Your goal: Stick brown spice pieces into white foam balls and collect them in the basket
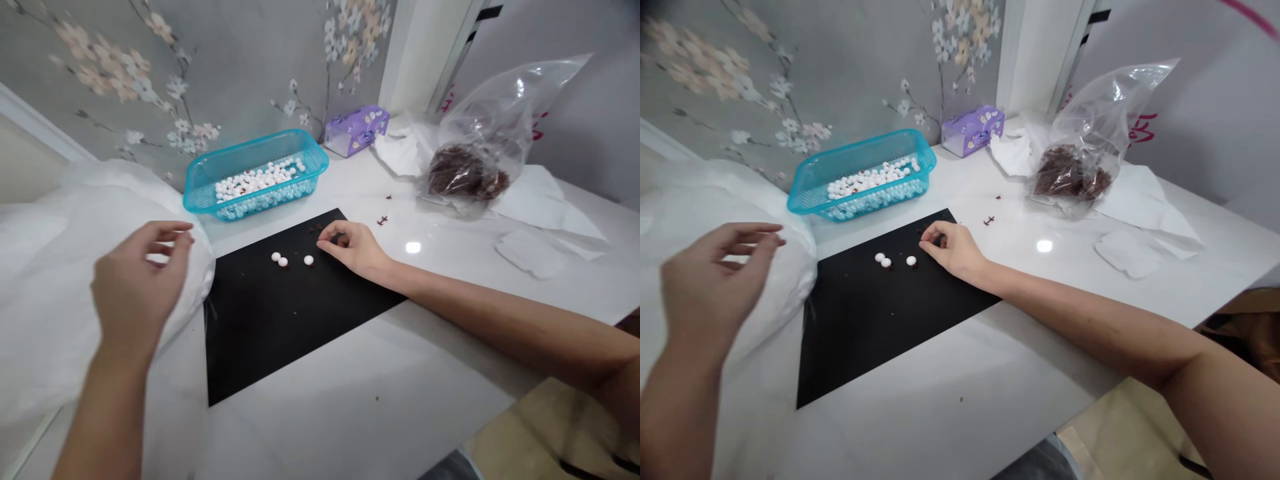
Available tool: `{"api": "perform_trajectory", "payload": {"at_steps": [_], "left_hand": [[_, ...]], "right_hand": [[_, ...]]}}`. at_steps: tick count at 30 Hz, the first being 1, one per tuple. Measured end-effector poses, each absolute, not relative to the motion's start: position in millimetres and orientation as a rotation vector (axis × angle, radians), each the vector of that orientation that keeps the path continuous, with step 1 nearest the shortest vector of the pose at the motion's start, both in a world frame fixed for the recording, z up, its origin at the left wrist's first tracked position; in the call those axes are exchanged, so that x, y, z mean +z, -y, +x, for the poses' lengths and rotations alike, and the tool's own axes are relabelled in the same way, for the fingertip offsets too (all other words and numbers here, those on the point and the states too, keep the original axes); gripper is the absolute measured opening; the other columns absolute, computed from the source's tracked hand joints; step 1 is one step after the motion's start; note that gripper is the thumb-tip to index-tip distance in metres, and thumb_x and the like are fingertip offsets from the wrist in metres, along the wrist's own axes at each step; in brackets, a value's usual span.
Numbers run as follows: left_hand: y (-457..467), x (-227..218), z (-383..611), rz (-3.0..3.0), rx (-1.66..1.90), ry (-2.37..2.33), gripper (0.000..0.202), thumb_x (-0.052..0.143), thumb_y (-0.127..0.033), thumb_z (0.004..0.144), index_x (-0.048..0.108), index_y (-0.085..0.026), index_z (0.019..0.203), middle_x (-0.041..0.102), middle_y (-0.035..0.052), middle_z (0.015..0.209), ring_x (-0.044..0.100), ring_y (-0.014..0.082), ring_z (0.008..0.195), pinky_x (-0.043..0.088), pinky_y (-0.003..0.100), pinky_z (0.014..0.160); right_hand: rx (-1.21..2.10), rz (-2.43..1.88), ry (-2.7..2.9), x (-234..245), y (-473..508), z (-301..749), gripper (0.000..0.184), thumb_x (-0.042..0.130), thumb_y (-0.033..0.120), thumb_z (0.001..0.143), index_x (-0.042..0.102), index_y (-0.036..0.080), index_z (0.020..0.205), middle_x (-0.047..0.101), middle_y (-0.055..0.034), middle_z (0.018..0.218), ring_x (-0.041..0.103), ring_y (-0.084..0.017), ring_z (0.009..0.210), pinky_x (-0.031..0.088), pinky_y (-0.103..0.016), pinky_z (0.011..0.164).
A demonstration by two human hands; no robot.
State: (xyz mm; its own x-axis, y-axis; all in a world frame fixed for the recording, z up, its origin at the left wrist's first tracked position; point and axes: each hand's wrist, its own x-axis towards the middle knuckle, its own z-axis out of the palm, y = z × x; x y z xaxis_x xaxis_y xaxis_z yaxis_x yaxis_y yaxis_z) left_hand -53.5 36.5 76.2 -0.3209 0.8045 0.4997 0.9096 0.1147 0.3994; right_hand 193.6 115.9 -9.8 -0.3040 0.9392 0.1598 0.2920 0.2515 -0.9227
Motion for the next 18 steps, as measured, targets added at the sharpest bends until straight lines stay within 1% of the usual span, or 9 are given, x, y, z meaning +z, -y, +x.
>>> {"api": "perform_trajectory", "payload": {"at_steps": [1,2,3,4,6,9,12,15,18], "left_hand": [[-34.4,80.8,-68.0,-1.715,-0.981,2.245,0.023,0.052,-0.028,0.077,0.066,-0.025,0.094,0.066,-0.0016,0.079,0.059,0.0143,0.068,0.043,0.024,0.060],[-31.9,83.7,-82.1,-1.648,-0.896,2.284,0.021,0.054,-0.028,0.074,0.067,-0.026,0.090,0.064,-0.0026,0.074,0.056,0.0141,0.063,0.043,0.025,0.061],[-29.4,85.2,-95.1,-1.540,-0.723,2.340,0.016,0.057,-0.031,0.071,0.068,-0.028,0.083,0.060,-0.0028,0.066,0.051,0.0147,0.058,0.042,0.027,0.061],[-27.1,85.5,-106.4,-1.470,-0.572,2.396,0.016,0.057,-0.034,0.070,0.068,-0.029,0.081,0.058,-0.0022,0.063,0.047,0.0158,0.056,0.041,0.029,0.061],[-24.4,83.7,-122.1,-1.415,-0.402,2.503,0.019,0.058,-0.037,0.068,0.066,-0.030,0.083,0.056,-0.0011,0.065,0.044,0.0175,0.058,0.041,0.033,0.064],[-25.6,79.5,-128.7,-1.325,-0.353,2.675,0.021,0.063,-0.036,0.062,0.064,-0.030,0.082,0.056,-0.0009,0.069,0.045,0.0190,0.063,0.042,0.037,0.072],[-28.1,77.4,-125.2,-1.303,-0.325,2.692,0.018,0.063,-0.035,0.061,0.063,-0.029,0.078,0.056,-0.0013,0.071,0.043,0.0186,0.064,0.042,0.038,0.074],[-26.3,77.4,-124.5,-1.340,-0.298,2.572,0.012,0.058,-0.037,0.067,0.061,-0.028,0.075,0.052,-0.0011,0.064,0.039,0.0174,0.059,0.040,0.034,0.067],[-22.5,77.7,-130.2,-1.408,-0.332,2.424,0.016,0.053,-0.041,0.073,0.061,-0.027,0.074,0.048,-0.0014,0.056,0.038,0.0166,0.054,0.031,0.027,0.055]], "right_hand": [[1.072,-1.141,1.748,-9.4,-115.9,193.6,0.011,0.060,0.026,0.071,0.060,0.015,0.074,0.061,-0.0008,0.072,0.038,-0.005,0.045,0.031,-0.021,0.044],[1.076,-1.142,1.740,-9.2,-116.1,193.8,0.011,0.060,0.025,0.070,0.061,0.015,0.074,0.061,-0.0007,0.071,0.038,-0.005,0.045,0.031,-0.021,0.044],[1.076,-1.142,1.733,-9.2,-116.3,194.0,0.011,0.060,0.025,0.070,0.061,0.015,0.074,0.061,-0.0007,0.070,0.037,-0.005,0.045,0.030,-0.021,0.043],[1.072,-1.142,1.722,-9.3,-116.6,194.2,0.011,0.060,0.025,0.069,0.062,0.015,0.074,0.062,-0.0008,0.069,0.037,-0.005,0.045,0.030,-0.021,0.043],[1.069,-1.147,1.697,-9.8,-117.3,194.7,0.011,0.060,0.024,0.068,0.063,0.015,0.073,0.062,-0.0012,0.069,0.037,-0.005,0.044,0.030,-0.021,0.042],[1.093,-1.147,1.670,-10.2,-117.9,195.0,0.013,0.060,0.022,0.065,0.064,0.014,0.075,0.065,-0.0027,0.073,0.036,-0.004,0.043,0.029,-0.021,0.041],[1.114,-1.143,1.662,-10.2,-117.9,195.0,0.015,0.060,0.021,0.065,0.065,0.013,0.077,0.066,-0.0041,0.078,0.036,-0.003,0.041,0.029,-0.021,0.041],[1.099,-1.154,1.646,-10.8,-118.5,194.9,0.014,0.060,0.023,0.066,0.065,0.013,0.075,0.064,-0.0029,0.070,0.036,-0.004,0.042,0.030,-0.021,0.041],[1.086,-1.172,1.643,-11.4,-119.3,194.9,0.014,0.060,0.024,0.066,0.066,0.013,0.074,0.061,-0.0011,0.062,0.037,-0.005,0.043,0.030,-0.021,0.042]]}}
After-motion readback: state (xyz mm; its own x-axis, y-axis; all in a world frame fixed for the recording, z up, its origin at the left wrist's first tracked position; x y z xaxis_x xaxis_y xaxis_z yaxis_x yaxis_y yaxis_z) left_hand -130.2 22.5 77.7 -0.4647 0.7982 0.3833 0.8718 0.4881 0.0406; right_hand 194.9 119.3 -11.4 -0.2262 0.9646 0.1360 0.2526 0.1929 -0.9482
